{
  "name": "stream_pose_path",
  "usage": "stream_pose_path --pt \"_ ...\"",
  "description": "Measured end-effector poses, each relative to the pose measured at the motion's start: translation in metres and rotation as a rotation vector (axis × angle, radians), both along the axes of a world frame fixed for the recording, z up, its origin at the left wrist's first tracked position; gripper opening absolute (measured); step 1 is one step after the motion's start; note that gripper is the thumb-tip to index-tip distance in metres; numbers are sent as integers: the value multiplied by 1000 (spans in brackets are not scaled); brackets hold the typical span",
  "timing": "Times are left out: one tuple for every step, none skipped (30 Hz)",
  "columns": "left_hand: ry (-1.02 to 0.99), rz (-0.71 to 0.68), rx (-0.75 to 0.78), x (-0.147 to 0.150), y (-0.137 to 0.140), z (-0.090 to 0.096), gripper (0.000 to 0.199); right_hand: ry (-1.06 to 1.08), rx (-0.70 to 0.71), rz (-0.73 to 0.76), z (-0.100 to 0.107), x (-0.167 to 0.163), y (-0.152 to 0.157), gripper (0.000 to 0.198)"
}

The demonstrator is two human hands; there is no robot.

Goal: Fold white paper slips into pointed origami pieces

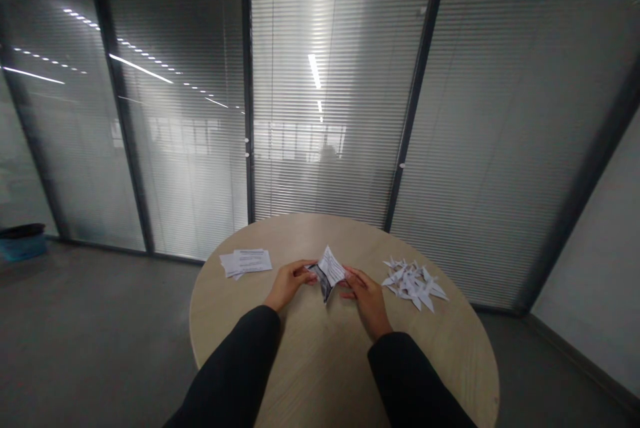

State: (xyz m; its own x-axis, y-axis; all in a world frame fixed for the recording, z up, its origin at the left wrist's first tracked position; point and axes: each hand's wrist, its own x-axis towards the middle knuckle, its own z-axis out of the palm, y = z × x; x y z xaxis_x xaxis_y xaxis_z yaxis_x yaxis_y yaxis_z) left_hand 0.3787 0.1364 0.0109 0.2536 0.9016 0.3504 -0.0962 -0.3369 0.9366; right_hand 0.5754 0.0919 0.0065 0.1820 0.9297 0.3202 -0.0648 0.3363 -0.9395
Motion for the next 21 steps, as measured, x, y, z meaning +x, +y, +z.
stream_pose_path --pt "-36 2 -22 0 2 -1 46 11 -5 34 1 -1 -1 54" --pt "-71 0 -43 0 3 -2 48 19 -6 62 2 -1 -2 54" --pt "-101 -4 -62 -1 5 -3 50 23 -4 81 3 -1 -2 53" --pt "-124 -8 -78 -1 6 -4 51 24 -2 93 3 -2 -2 52" --pt "-139 -12 -93 -1 7 -4 51 23 -2 94 3 -2 -2 51" --pt "-147 -16 -104 -1 7 -5 52 23 -2 87 2 -2 -2 49" --pt "-150 -18 -112 -2 8 -5 52 23 -3 74 2 -2 -1 47" --pt "-151 -19 -118 -2 8 -5 53 24 -4 60 1 -1 0 46" --pt "-151 -18 -125 -2 8 -5 54 27 -6 47 0 0 2 45" --pt "-150 -17 -132 -3 7 -4 54 33 -6 35 -1 1 3 44" --pt "-149 -15 -138 -3 7 -4 55 39 -5 24 -2 2 4 44" --pt "-150 -11 -144 -4 7 -2 55 43 -5 16 -2 3 5 44" --pt "-154 -6 -149 -5 6 -1 54 46 -6 6 -2 5 6 43" --pt "-160 -1 -153 -5 6 1 52 49 -6 -5 -2 6 7 43" --pt "-169 4 -156 -6 5 2 50 50 -7 -14 -2 7 7 43" --pt "-178 7 -161 -6 4 4 48 53 -10 -21 -2 8 7 44" --pt "-184 9 -167 -7 3 6 47 59 -12 -24 -1 9 7 44" --pt "-186 11 -171 -7 2 8 46 68 -13 -23 -1 10 7 45" --pt "-185 14 -171 -8 1 9 45 79 -12 -22 0 10 7 45" --pt "-183 16 -169 -8 0 10 45 89 -10 -19 0 11 7 44" --pt "-181 18 -166 -9 -1 11 44 98 -8 -17 1 11 6 44"
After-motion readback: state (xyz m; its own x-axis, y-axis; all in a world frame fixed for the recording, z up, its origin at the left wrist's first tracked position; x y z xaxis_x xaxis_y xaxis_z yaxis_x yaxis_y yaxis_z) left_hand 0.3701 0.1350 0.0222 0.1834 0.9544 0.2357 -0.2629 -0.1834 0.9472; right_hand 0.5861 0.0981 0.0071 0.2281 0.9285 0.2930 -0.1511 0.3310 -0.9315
